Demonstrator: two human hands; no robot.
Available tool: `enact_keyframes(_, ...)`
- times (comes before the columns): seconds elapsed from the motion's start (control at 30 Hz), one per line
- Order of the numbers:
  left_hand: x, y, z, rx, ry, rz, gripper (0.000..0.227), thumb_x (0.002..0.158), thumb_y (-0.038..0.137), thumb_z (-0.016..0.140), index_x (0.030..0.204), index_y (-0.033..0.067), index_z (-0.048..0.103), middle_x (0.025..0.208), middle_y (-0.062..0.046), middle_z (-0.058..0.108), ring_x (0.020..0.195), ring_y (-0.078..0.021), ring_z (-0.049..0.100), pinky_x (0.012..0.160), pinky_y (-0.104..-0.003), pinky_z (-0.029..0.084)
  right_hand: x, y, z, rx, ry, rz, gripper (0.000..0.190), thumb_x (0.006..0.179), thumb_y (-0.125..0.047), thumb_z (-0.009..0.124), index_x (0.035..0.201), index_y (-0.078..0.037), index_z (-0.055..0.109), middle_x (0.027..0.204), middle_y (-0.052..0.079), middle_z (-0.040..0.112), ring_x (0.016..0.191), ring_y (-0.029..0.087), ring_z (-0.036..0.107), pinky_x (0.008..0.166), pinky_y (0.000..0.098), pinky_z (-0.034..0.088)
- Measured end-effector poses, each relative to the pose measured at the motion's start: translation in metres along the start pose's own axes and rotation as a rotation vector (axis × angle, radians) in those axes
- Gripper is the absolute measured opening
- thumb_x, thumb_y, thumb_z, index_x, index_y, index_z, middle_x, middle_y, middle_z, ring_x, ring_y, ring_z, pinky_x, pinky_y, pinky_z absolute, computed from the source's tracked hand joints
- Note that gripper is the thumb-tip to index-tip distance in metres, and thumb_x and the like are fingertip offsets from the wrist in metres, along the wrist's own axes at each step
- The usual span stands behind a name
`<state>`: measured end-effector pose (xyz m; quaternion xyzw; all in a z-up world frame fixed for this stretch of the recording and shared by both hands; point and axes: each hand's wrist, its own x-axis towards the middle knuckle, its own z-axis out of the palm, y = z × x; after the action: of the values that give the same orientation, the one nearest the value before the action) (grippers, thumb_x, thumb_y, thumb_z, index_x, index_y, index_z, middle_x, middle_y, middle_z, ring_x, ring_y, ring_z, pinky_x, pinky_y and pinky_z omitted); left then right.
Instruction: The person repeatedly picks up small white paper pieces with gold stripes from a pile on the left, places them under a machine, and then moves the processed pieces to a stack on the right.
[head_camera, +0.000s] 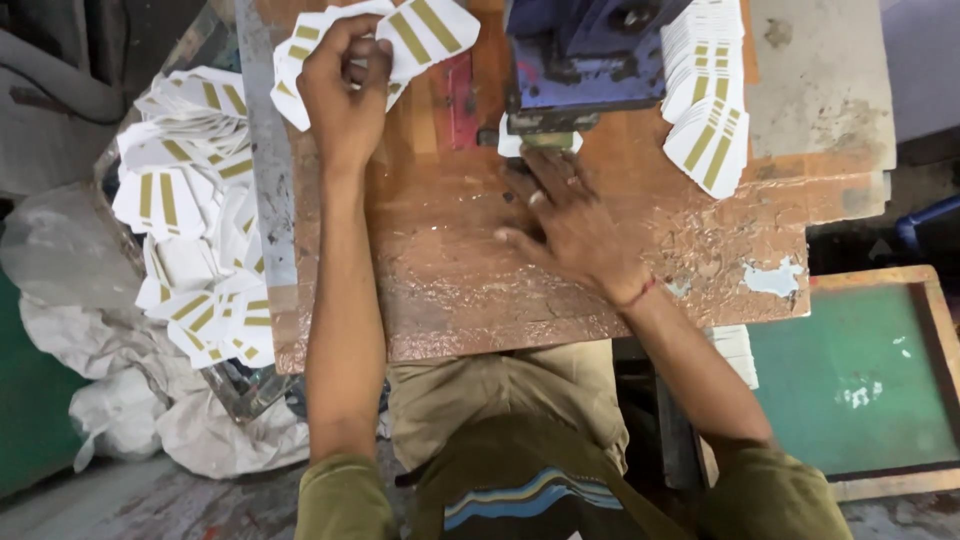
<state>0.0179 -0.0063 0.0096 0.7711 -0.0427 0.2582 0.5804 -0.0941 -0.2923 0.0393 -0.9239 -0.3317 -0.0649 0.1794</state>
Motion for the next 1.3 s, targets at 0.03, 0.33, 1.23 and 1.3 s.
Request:
enact_keyframes(0.03, -0.001, 0.0, 0.001, -0.004, -0.006, -0.002, 0.017, 0.1, 0.0, 0.071, 0.116, 0.0031, 0.074, 0.086, -0.002, 0.074, 0.067, -0.0047, 0.06, 0.059, -0.023, 0.048, -0.011, -0.001, -0.003, -0.001, -0.001, 0.007, 0.068, 0.102, -0.054, 0.063, 0.152, -0.008, 0.054, 0.152, 0.025, 0.05, 0.144, 0.04, 0.044, 0.125, 0.0545, 0.028)
enact_keyframes(0.33, -0.001, 0.004, -0.002, -0.083, -0.008, -0.01, 0.015, 0.102, 0.0, 0.071, 0.117, 0.004, 0.073, 0.087, 0.001, 0.074, 0.069, -0.0038, 0.056, 0.061, -0.022, 0.045, -0.094, 0.105, -0.047, -0.167, 0.382, 0.305, 0.047, 0.103, -0.016, 0.073, 0.138, 0.011, 0.058, 0.147, 0.035, 0.052, 0.141, 0.048, 0.049, 0.117, 0.0537, 0.047)
enact_keyframes(1.23, -0.042, 0.015, 0.076, -0.014, -0.545, -0.073, 0.05, 0.09, -0.001, 0.07, 0.138, 0.006, 0.061, 0.103, -0.01, 0.078, 0.084, -0.0231, 0.077, 0.073, -0.033, 0.063, -0.093, 0.009, -0.007, -0.275, -0.11, 0.106, 0.086, 0.1, -0.067, 0.042, 0.159, -0.004, 0.045, 0.166, 0.027, 0.034, 0.157, 0.037, 0.029, 0.125, 0.0549, 0.019)
enact_keyframes(1.3, -0.047, 0.004, 0.082, 0.093, -0.493, -0.061, 0.039, 0.086, 0.0, 0.068, 0.124, 0.0099, 0.07, 0.094, -0.01, 0.079, 0.071, -0.0211, 0.077, 0.066, -0.034, 0.062, -0.061, 0.015, -0.027, -0.117, -0.094, 0.226, 0.086, 0.105, -0.067, 0.036, 0.162, -0.003, 0.043, 0.166, 0.028, 0.029, 0.155, 0.041, 0.026, 0.126, 0.0557, 0.016)
